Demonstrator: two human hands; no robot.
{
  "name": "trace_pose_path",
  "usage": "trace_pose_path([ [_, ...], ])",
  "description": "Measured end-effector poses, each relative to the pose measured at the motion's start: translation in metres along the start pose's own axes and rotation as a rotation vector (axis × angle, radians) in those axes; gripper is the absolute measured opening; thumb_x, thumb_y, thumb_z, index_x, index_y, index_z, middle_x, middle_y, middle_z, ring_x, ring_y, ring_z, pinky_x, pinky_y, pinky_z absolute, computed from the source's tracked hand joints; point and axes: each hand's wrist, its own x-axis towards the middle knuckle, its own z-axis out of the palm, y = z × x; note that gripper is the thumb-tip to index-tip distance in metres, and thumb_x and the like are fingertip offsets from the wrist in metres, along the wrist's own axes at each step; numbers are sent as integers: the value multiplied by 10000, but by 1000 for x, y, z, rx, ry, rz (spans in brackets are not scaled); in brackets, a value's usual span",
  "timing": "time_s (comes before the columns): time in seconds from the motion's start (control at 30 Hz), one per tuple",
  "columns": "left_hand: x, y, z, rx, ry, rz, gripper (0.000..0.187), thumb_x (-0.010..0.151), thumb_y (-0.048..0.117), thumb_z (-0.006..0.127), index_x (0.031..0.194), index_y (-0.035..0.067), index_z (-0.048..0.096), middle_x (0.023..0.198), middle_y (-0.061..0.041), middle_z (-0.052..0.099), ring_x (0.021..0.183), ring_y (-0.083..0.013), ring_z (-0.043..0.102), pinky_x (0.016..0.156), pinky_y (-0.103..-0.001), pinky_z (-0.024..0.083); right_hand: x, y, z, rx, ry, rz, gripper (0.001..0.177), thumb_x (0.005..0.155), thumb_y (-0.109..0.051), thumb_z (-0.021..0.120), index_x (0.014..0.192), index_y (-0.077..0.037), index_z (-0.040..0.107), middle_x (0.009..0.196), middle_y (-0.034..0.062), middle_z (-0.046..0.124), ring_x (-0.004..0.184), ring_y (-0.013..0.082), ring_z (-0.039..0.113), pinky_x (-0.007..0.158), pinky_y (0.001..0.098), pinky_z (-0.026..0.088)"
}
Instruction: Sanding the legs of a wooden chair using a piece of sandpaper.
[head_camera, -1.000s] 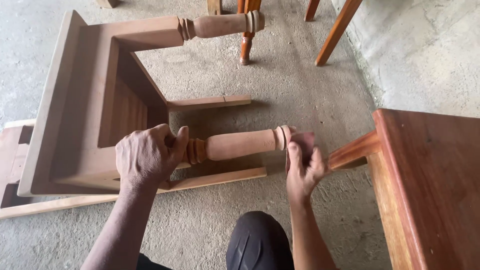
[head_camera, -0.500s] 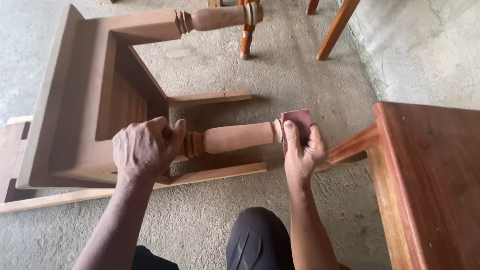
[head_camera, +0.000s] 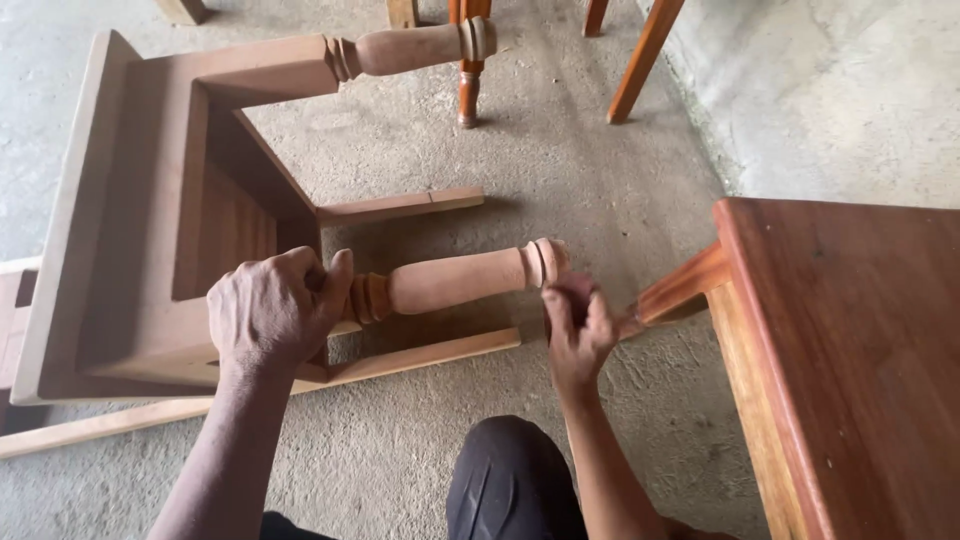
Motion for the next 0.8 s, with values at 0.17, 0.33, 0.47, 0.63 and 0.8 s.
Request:
trace_pose_path([
  [0.17, -2, -2, 3, 15, -13, 0, 548, 978, 581, 602, 647, 155, 694, 525, -59, 631, 494, -242, 646, 554, -409, 504, 5, -1, -7, -35, 29, -49, 227, 1030, -249, 725, 967, -37, 676, 858, 41, 715, 660, 115, 634, 581, 275, 528],
  [0.33, 0, -2, 3, 15, 9, 2, 548, 984, 578, 604, 644, 157, 693, 523, -61, 629, 493, -243, 641, 553, -411, 500, 76, -20, 13, -268, -25, -99, 271, 1008, -287, 750, 964, -24, 699, 833, 71, 731, 644, 143, 660, 562, 276, 546],
  [0.47, 4, -4, 2, 8, 23, 9, 547, 979, 572, 609, 632, 157, 690, 531, -62, 627, 486, -244, 638, 538, -412, 499, 64, -42, 12, -204, -40, -64, 320, 1027, -355, 729, 1035, -36, 719, 882, 67, 751, 697, 123, 686, 610, 279, 563],
  [0.63, -5, -3, 6, -10, 16, 16, 527, 970, 562, 618, 638, 160, 695, 524, -67, 624, 482, -253, 638, 544, -411, 505, 81, -61, 16, -210, -105, 33, 333, 1030, -369, 713, 1057, -38, 746, 899, 60, 759, 731, 128, 693, 666, 296, 564],
  [0.8, 2, -3, 3, -14, 11, 0, 533, 968, 563, 614, 635, 155, 692, 534, -60, 633, 494, -251, 650, 565, -419, 516, 57, -84, 20, -63, -160, 34, 305, 978, -312, 759, 1013, -14, 708, 920, 87, 717, 815, 151, 669, 748, 297, 522],
])
